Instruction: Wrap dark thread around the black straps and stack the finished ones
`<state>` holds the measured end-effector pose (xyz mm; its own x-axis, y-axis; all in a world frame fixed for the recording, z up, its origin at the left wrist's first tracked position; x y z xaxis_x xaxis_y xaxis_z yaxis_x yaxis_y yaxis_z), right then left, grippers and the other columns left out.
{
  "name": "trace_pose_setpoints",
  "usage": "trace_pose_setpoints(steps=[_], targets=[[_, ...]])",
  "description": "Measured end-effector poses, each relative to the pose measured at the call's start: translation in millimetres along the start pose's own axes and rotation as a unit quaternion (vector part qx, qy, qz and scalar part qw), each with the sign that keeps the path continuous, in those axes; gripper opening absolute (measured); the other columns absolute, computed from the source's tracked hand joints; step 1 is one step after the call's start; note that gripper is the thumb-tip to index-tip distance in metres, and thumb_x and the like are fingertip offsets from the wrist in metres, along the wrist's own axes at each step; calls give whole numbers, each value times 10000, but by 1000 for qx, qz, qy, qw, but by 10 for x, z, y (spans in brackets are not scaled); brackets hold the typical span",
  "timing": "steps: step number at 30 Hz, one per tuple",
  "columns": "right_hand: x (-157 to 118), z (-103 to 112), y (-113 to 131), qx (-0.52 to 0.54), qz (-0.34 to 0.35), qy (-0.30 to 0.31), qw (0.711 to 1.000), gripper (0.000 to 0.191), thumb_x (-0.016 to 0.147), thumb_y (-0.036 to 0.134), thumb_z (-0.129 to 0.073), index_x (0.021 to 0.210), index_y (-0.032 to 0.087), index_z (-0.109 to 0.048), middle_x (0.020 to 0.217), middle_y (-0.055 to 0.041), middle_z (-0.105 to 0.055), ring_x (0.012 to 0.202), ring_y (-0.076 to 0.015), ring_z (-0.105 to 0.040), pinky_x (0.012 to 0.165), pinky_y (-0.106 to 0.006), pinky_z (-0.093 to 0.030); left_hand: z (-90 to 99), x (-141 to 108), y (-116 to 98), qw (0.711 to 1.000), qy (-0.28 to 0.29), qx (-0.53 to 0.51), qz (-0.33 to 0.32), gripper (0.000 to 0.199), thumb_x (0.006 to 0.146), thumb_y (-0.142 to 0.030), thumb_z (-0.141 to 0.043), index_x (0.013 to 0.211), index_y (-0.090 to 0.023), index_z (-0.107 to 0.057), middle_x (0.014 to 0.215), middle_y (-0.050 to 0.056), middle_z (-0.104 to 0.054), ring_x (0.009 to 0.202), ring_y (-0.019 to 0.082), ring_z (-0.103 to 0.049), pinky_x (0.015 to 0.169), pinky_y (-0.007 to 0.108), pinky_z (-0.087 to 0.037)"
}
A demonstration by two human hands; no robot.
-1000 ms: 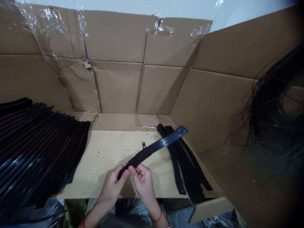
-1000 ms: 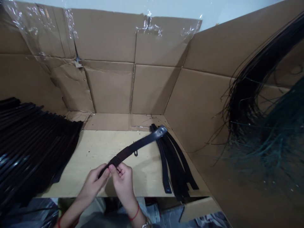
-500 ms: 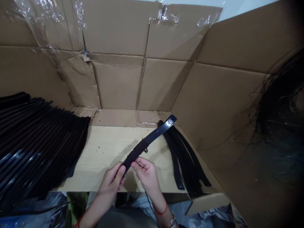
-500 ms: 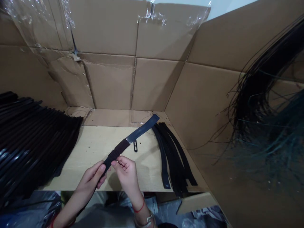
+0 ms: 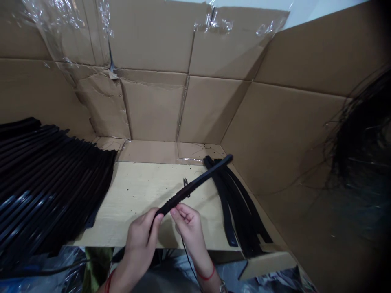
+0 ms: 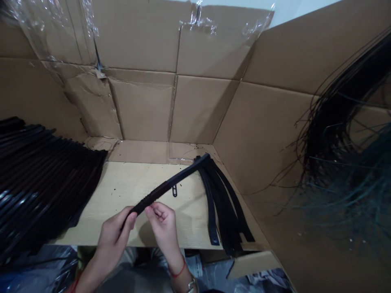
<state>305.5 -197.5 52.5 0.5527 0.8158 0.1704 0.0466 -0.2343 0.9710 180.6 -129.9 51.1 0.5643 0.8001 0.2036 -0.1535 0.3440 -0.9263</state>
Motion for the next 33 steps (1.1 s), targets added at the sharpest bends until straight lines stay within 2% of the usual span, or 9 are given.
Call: trace_pose_setpoints(steps=[2, 4, 7, 11, 15, 19, 24, 30, 33], targets=[[20, -24, -65, 58, -26, 22, 998, 407, 764, 467, -731, 974, 121, -686, 539, 49, -442, 421, -36, -186, 394, -190, -126, -132, 25, 117, 978, 97, -149, 110, 430, 876, -572, -426, 711, -190, -535, 499, -25, -467, 443, 97, -409, 470, 221, -300], [35, -87, -89, 90, -48, 76, 992, 480, 750, 463, -747, 1077, 120, -671, 564, 35, -496, 395, -26, -249, 389, -176, -156, -299, 27, 218, 905, 223, -291, 214, 500, 835, -661, -382, 671, -199, -482, 399, -78, -305, 339, 71, -247, 379, 211, -211], [81, -134, -70, 61, -34, 80, 994, 442, 708, 475, -772, 935, 103, -697, 593, -5, -566, 419, -74, -433, 403, -194, -306, -411, 54, 278, 852, 315, -343, 240, 548, 791, -724, -370, 675, -199, -477, 370, -97, -259, 310, 62, -193, 348, 208, -185], [126, -68, -3, 9, 23, -43, 999, 396, 679, 485, -786, 703, 112, -656, 522, 11, -525, 471, -94, -450, 436, -203, -361, -305, 100, 263, 931, 192, -271, 152, 472, 744, -622, -624, 836, -168, -534, 530, -57, -472, 447, 53, -394, 436, 162, -287], [69, -157, 18, 9, -24, 81, 996, 408, 734, 508, -737, 710, 113, -640, 603, -31, -610, 470, -118, -534, 430, -212, -399, -348, 14, 265, 897, 260, -308, 182, 563, 777, -723, -470, 793, -162, -522, 489, -74, -404, 388, 51, -340, 408, 183, -315], [17, -113, 21, 3, -12, 15, 1000, 423, 775, 524, -697, 668, 137, -564, 509, 11, -531, 375, -101, -493, 353, -193, -332, -325, 90, 285, 900, 258, -317, 152, 580, 707, -725, -577, 748, -149, -523, 512, -30, -507, 431, 69, -452, 451, 186, -373], [33, -159, -96, 90, -64, 115, 987, 459, 682, 532, -778, 820, 103, -694, 530, 4, -563, 353, -24, -306, 345, -166, -189, -314, 45, 293, 886, 297, -286, 212, 580, 800, -736, -395, 752, -172, -520, 389, -77, -397, 278, 59, -281, 325, 188, -228], [132, -123, -168, 77, -6, -13, 997, 384, 658, 470, -811, 789, 123, -712, 666, -44, -659, 580, -129, -569, 522, -215, -453, -204, 147, 255, 974, 114, -172, 89, 490, 770, -667, -545, 758, -177, -523, 649, 11, -557, 597, 109, -495, 510, 188, -354], [126, -163, -175, 61, -18, 17, 998, 356, 644, 431, -828, 682, 104, -691, 580, -44, -625, 489, -132, -553, 451, -222, -426, -312, 135, 340, 936, 211, -233, 161, 594, 727, -780, -456, 699, -187, -483, 495, -68, -349, 426, 65, -282, 405, 196, -220]])
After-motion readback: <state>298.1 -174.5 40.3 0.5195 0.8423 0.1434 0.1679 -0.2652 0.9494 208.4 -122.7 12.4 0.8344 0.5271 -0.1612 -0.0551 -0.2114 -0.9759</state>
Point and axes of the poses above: each hand's wrist, its own x-axis towards the middle knuckle, its own z-axis out of the back of the hand, y = z × x, the point moved 4 cm from there along x, towards the middle knuckle
